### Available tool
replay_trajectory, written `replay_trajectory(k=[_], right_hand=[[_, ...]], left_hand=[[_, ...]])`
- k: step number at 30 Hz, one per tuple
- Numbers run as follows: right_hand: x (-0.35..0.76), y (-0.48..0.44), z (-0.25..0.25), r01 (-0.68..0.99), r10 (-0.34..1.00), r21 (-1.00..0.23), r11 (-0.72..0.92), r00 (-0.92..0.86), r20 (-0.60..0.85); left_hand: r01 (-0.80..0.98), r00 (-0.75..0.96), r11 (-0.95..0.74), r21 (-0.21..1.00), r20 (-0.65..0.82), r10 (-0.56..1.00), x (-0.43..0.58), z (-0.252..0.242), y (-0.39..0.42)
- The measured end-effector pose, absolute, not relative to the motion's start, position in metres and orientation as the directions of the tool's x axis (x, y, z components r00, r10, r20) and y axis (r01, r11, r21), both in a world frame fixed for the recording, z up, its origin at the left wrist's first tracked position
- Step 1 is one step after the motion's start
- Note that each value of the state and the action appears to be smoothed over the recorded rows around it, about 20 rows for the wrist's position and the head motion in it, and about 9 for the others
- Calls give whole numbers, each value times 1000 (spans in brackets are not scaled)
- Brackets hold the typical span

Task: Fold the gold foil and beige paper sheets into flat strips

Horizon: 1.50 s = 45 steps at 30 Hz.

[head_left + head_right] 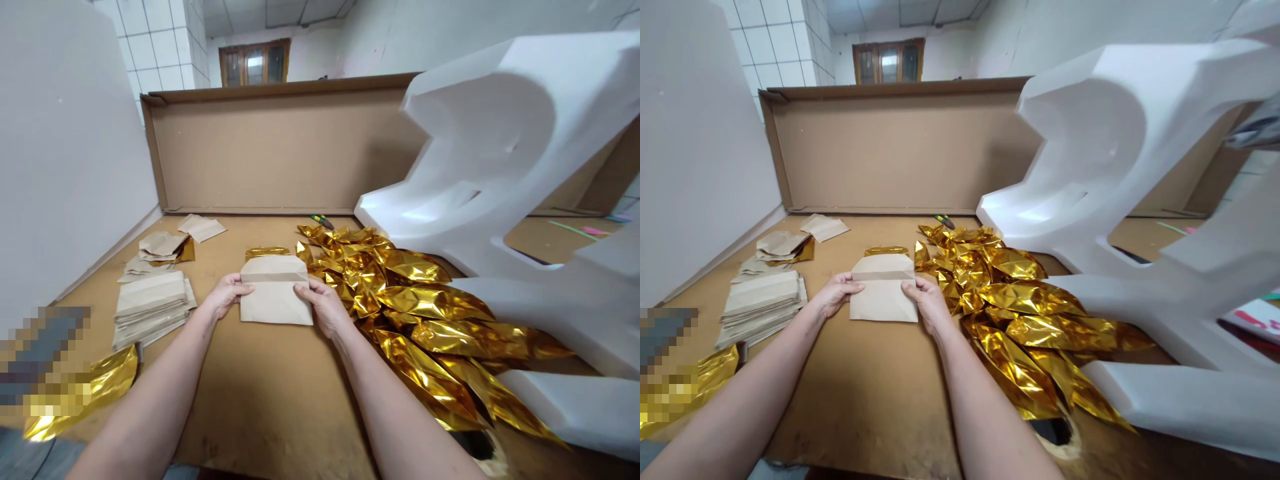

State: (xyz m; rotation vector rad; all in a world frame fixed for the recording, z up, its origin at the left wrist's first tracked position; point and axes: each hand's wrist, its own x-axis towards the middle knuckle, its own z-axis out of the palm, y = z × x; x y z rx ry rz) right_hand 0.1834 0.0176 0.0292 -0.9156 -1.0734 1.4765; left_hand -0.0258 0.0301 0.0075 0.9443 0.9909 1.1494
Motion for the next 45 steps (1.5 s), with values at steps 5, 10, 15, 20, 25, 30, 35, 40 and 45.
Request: replay_trajectory(k=[5,10,15,20,25,30,35,40,45], right_hand=[[186,24,19,-182,983,-979,93,-141,120],[193,33,7,181,947,-940,288,-202,251],[198,34,8,380,913,-841,385,-294,285],[200,27,20,718,858,-477,508,-472,202],[199,12,42,784,832,-348,515,-554,-16],[185,-6,50,733,750,-348,585,-652,-113],[170,-19,38,753,760,-370,545,-629,-161],[170,-16,31,776,788,-330,536,-601,-133],[177,-11,28,791,816,-314,525,-573,-79]], left_hand=[[-205,121,138,969,-114,986,-32,4,26],[-158,69,27,987,-16,997,-35,3,20],[87,54,-102,991,98,994,-33,8,13],[469,206,-337,816,270,941,-21,7,8],[593,409,-470,653,259,875,-20,3,6],[570,504,-486,663,185,843,-26,9,5],[485,447,-393,781,165,879,-26,11,3],[583,210,-351,733,281,936,-26,0,11],[690,189,-347,635,304,934,-29,-8,16]])
